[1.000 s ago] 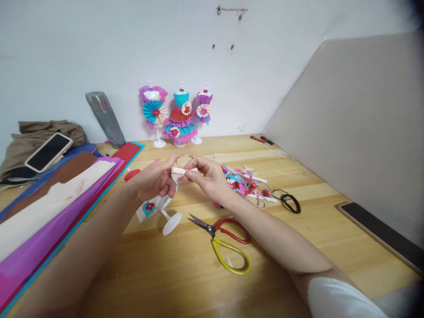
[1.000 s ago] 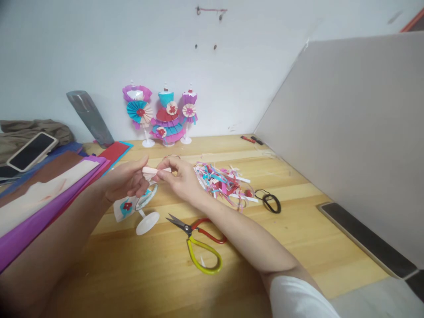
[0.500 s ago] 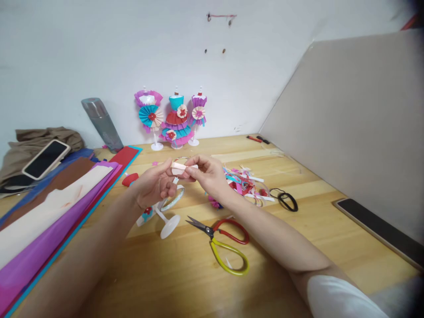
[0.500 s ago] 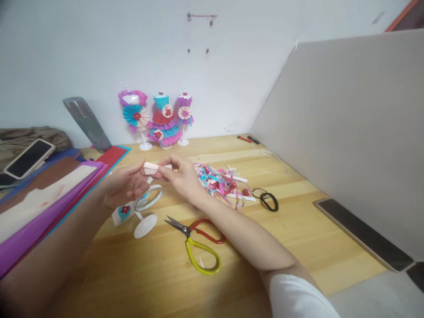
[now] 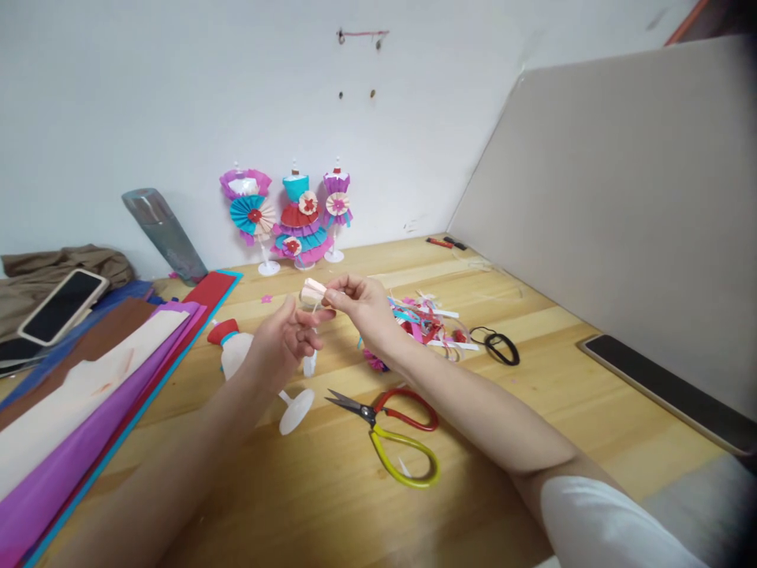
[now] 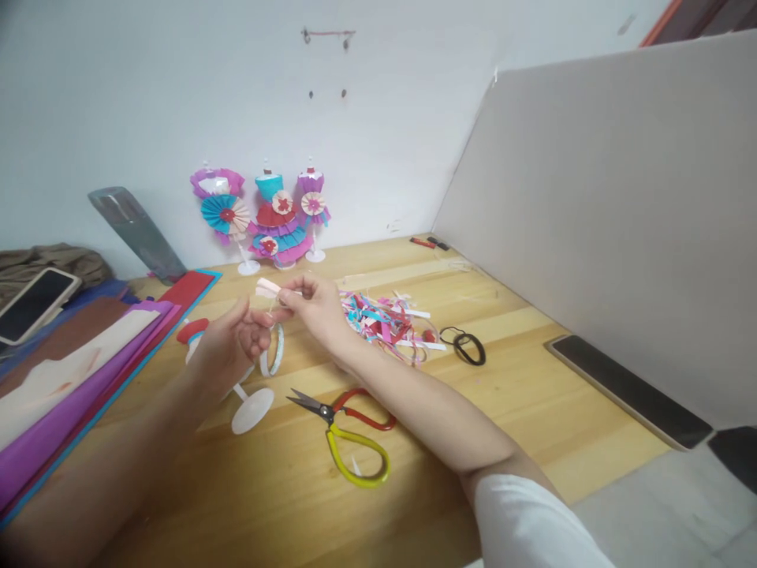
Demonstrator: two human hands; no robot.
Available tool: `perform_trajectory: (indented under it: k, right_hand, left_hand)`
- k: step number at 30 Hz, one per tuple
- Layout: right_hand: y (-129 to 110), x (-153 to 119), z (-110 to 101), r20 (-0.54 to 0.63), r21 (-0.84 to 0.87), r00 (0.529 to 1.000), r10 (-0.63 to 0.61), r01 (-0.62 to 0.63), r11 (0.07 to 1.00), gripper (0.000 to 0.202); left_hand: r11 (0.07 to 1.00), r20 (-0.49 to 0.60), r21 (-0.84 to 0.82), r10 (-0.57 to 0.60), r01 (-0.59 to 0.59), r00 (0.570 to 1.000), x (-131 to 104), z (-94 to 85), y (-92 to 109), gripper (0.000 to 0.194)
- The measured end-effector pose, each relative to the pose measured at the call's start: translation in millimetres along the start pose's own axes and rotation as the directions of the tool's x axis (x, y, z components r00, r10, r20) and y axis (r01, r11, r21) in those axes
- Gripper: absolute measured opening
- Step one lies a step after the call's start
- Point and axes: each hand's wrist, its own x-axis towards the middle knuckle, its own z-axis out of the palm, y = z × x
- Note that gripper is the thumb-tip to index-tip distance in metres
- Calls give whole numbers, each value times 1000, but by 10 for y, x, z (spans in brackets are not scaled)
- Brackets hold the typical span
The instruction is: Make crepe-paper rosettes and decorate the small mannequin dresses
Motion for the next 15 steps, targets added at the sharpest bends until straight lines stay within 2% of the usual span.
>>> perform_trajectory:
  k: [6, 10, 15]
  right_hand:
    - [-97, 51, -91, -37, 5, 998, -42, 43, 999, 16]
    - [-126, 43, -90, -33, -14, 998, -51, 51, 999, 14]
    - [-104, -1, -58, -34, -176, 991, -133, 125, 976, 13]
  left_hand:
    - [985, 88, 93, 138, -146, 987, -72, 34, -88, 22]
    - [961, 143, 193, 172, -198, 975, -110, 45, -100, 40]
    - [913, 171, 328, 194, -241, 966, -107, 42, -121, 34]
